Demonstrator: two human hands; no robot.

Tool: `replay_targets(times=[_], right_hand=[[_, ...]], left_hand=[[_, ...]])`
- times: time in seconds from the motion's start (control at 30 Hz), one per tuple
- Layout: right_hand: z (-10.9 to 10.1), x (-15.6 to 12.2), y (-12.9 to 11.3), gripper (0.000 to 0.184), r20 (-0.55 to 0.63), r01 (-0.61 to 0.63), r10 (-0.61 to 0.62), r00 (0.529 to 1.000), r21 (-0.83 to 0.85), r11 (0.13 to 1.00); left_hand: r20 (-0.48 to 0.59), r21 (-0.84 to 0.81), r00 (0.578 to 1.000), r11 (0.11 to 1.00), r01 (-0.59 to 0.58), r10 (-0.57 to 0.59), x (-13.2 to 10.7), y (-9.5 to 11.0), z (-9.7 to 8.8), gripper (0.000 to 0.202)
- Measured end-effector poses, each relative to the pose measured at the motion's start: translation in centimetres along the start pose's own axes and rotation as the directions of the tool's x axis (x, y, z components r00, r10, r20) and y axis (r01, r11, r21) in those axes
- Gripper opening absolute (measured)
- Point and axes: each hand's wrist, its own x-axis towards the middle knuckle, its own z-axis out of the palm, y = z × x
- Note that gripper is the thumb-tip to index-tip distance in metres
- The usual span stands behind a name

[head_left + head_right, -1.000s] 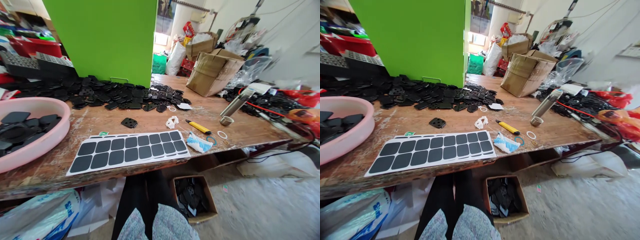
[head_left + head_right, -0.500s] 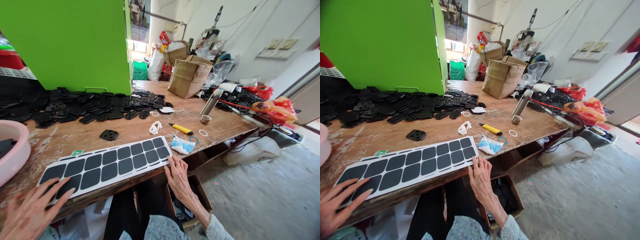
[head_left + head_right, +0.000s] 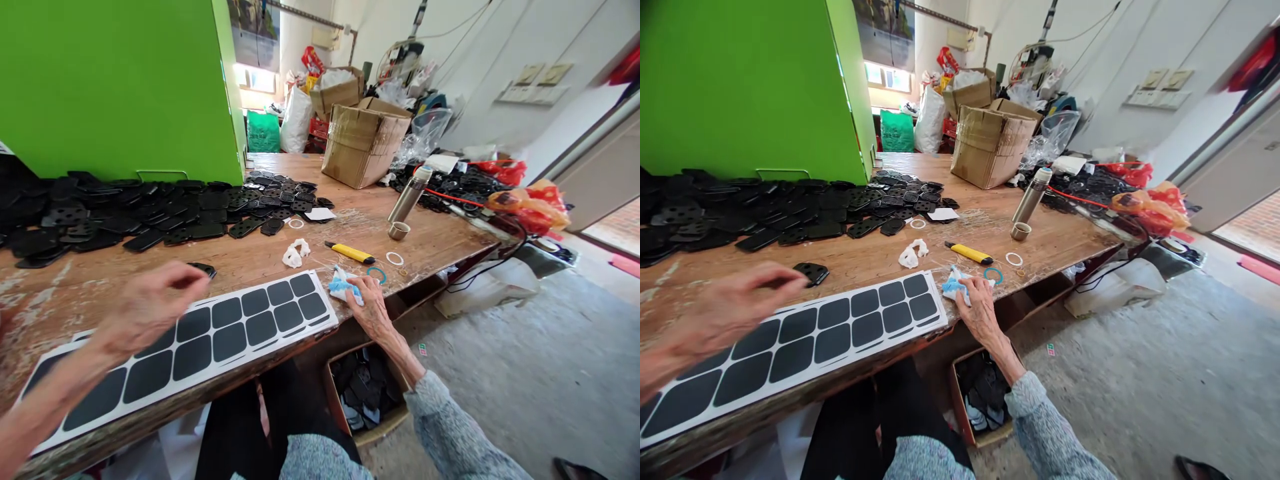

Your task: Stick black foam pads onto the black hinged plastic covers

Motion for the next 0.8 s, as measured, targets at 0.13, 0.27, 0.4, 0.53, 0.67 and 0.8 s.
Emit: replay_targets(times=[0.13,0.27,0.4,0.53,0.67,0.8], right_hand=[[0.6,0.0,0.5,0.02,0.03,-0.015,0.014,0.999,0.033,0.999],[1.0,-0.1,1.0,0.018,0.033,-0.044,0.041,0.999,0.084,0.996],[1.2,-0.3,1.5,0.018,0.037,-0.065,0.061,0.997,0.141,0.988],[1.2,-0.4,1.7,0.02,0.046,-0.081,0.074,0.996,0.182,0.98],[1.1,-0.6,1.7,0.021,0.061,-0.091,0.081,0.995,0.203,0.975],[1.1,-0.7,1.6,0.022,0.068,-0.095,0.083,0.994,0.205,0.974]], left_hand=[[0.224,-0.317,0.94,0.931,-0.18,0.258,3.5,5.5,7.4,0.019],[0.283,-0.303,0.91,0.928,-0.216,0.304,5.3,9.5,14.2,0.012],[0.291,-0.235,0.918,0.95,-0.204,0.269,6.6,10.9,17.5,0.008],[0.312,-0.202,0.916,0.96,-0.195,0.252,7.3,11.0,18.6,0.005],[0.341,-0.22,0.9,0.954,-0.205,0.272,7.4,11.1,18.9,0.007],[0.365,-0.248,0.887,0.948,-0.199,0.282,7.6,11.2,19.0,0.011]])
